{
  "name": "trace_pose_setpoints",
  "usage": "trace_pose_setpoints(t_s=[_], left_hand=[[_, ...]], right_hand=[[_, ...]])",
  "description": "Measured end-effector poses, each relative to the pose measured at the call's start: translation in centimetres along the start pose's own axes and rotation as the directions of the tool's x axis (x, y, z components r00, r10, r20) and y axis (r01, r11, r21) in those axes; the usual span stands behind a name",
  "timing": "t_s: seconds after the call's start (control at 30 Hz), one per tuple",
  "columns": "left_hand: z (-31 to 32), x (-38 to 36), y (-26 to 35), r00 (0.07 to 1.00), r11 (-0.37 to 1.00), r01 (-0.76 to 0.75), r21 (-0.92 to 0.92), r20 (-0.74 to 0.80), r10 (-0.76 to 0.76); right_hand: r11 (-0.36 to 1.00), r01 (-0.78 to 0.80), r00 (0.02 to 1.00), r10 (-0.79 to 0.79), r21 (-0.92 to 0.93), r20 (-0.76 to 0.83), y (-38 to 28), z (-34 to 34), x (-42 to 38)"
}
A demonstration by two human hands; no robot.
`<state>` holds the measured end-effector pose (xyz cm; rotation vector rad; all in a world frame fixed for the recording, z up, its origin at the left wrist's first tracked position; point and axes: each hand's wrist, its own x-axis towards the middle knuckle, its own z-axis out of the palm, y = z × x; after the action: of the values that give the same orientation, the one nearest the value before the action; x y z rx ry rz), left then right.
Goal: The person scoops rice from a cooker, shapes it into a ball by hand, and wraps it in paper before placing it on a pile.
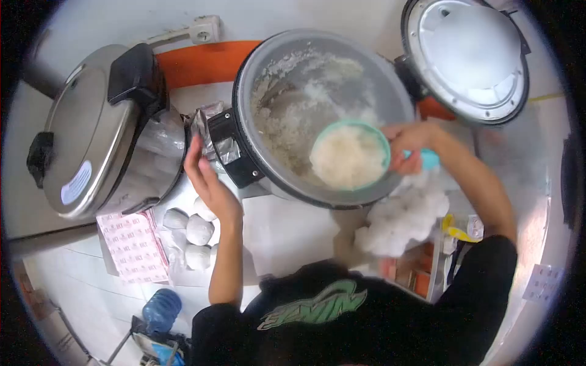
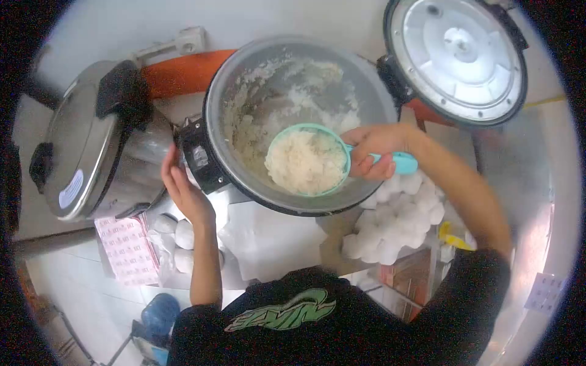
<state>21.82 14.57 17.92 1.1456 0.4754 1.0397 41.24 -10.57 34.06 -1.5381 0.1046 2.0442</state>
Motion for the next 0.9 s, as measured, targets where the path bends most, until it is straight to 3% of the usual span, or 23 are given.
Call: trace_pose_setpoints(t_s=[0.03,0.1,0.17,0.2,0.23,0.27,0.33,0.4,0.43,0.47,0.5,0.57,0.67,0.77,0.9], left_hand=[[-1.5,-1.7,-0.9,0.997,1.0,0.021,-0.004,-0.075,-0.021],[-6.9,-6.9,-4.2,0.981,0.92,0.109,0.378,0.106,-0.16],[-11.8,-11.7,-5.7,0.781,0.757,0.086,0.648,0.428,-0.455],[-13.7,-14.7,-7.0,0.714,0.709,-0.087,0.7,0.54,-0.445],[-15.5,-17.4,-7.5,0.625,0.647,-0.256,0.718,0.634,-0.456],[-16.5,-19.4,-6.9,0.614,0.56,-0.328,0.761,0.622,-0.486],[-17.1,-22.1,-6.1,0.577,0.378,-0.486,0.788,0.614,-0.539],[-16.7,-22.9,-6.1,0.577,0.343,-0.441,0.83,0.554,-0.599],[-16.8,-23.3,-6.1,0.567,0.329,-0.424,0.844,0.53,-0.63],[-16.9,-23.6,-6.3,0.583,0.316,-0.431,0.845,0.528,-0.618],[-16.9,-24.0,-6.6,0.593,0.304,-0.44,0.845,0.527,-0.608],[-17.0,-24.8,-6.9,0.607,0.288,-0.444,0.849,0.521,-0.6],[-17.1,-25.4,-7.4,0.623,0.253,-0.442,0.86,0.497,-0.604],[-17.4,-27.1,-7.0,0.627,0.213,-0.422,0.881,0.454,-0.633],[-16.3,-25.9,-7.3,0.675,0.231,-0.405,0.885,0.46,-0.577]], right_hand=[[0.997,0.075,0.997,-0.075,0.034,0.009,1.2,0.6,-0.9],[0.977,0.21,0.973,-0.205,0.031,-0.106,5.6,1.6,-1.5],[0.962,0.272,0.912,-0.249,0.026,-0.326,11.2,4.0,-0.2],[0.953,0.295,0.872,-0.239,0.07,-0.428,13.6,6.0,0.8],[0.891,0.356,0.906,-0.255,0.281,-0.339,16.0,8.3,2.6],[0.796,0.358,0.931,-0.268,0.488,-0.246,18.3,10.6,4.4],[0.782,0.277,0.958,-0.268,0.558,-0.101,23.0,11.1,10.9],[0.868,0.315,0.939,-0.225,0.383,-0.262,23.5,12.4,15.8],[0.813,0.391,0.915,-0.294,0.432,-0.275,23.0,14.0,17.9],[0.898,0.439,0.793,-0.363,0.044,-0.489,23.0,15.0,20.4],[0.873,0.35,0.611,-0.488,-0.34,-0.623,23.5,15.6,23.2],[0.589,-0.062,0.289,-0.762,-0.806,-0.579,25.3,16.2,29.4],[0.532,-0.235,0.389,-0.716,-0.814,-0.58,27.1,17.7,33.9],[0.586,-0.164,0.447,-0.673,-0.794,-0.589,26.0,17.7,33.7],[0.562,-0.179,0.439,-0.689,-0.807,-0.577,24.7,17.3,32.7]])
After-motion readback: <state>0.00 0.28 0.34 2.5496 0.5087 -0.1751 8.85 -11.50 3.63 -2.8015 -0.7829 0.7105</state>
